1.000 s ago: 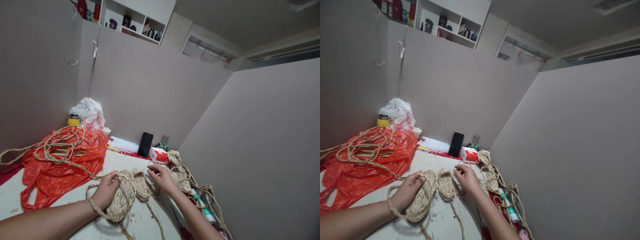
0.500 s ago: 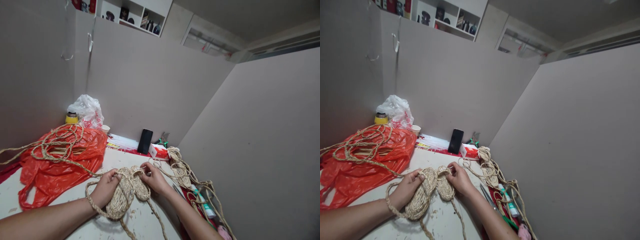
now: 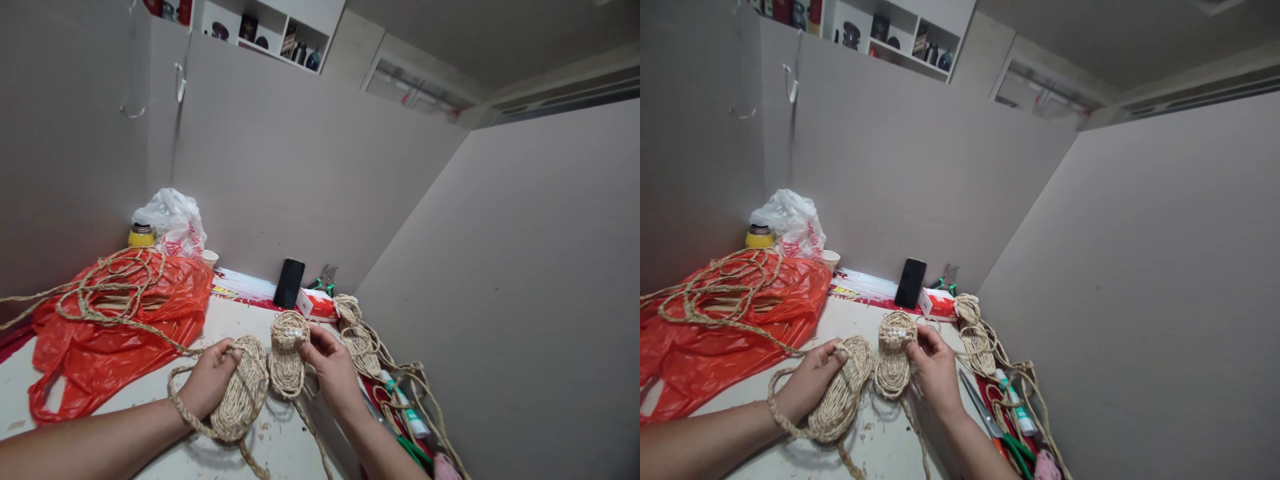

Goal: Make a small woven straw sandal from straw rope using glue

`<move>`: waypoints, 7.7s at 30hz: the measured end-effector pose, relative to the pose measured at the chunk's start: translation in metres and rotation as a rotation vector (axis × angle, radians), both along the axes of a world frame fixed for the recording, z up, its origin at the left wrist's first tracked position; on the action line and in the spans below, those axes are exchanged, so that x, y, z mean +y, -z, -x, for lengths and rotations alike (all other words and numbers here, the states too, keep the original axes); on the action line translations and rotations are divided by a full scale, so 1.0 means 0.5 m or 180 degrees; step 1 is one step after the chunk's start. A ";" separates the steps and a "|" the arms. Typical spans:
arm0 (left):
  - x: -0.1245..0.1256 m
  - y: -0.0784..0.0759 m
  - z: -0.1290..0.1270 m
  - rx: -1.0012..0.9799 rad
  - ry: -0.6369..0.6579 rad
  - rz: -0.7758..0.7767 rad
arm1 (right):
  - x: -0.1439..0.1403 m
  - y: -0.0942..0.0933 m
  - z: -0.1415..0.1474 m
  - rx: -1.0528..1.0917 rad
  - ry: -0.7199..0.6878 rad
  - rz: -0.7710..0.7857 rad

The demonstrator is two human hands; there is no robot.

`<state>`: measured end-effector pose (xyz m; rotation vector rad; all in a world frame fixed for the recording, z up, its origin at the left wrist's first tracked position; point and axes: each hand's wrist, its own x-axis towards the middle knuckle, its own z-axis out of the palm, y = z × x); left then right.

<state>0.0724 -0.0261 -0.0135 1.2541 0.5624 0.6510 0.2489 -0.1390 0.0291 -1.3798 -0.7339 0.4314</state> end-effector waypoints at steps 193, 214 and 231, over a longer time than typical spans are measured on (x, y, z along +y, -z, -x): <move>-0.005 0.008 -0.001 0.0024 0.0004 -0.0181 | -0.014 0.053 0.078 0.1678 0.0189 -0.0721; -0.002 0.007 0.002 0.0116 0.0021 -0.0282 | -0.013 0.055 0.019 0.1493 0.0607 -0.0569; 0.001 0.007 0.001 0.0117 0.0006 -0.0551 | 0.007 -0.018 -0.297 -0.1067 0.1586 0.1565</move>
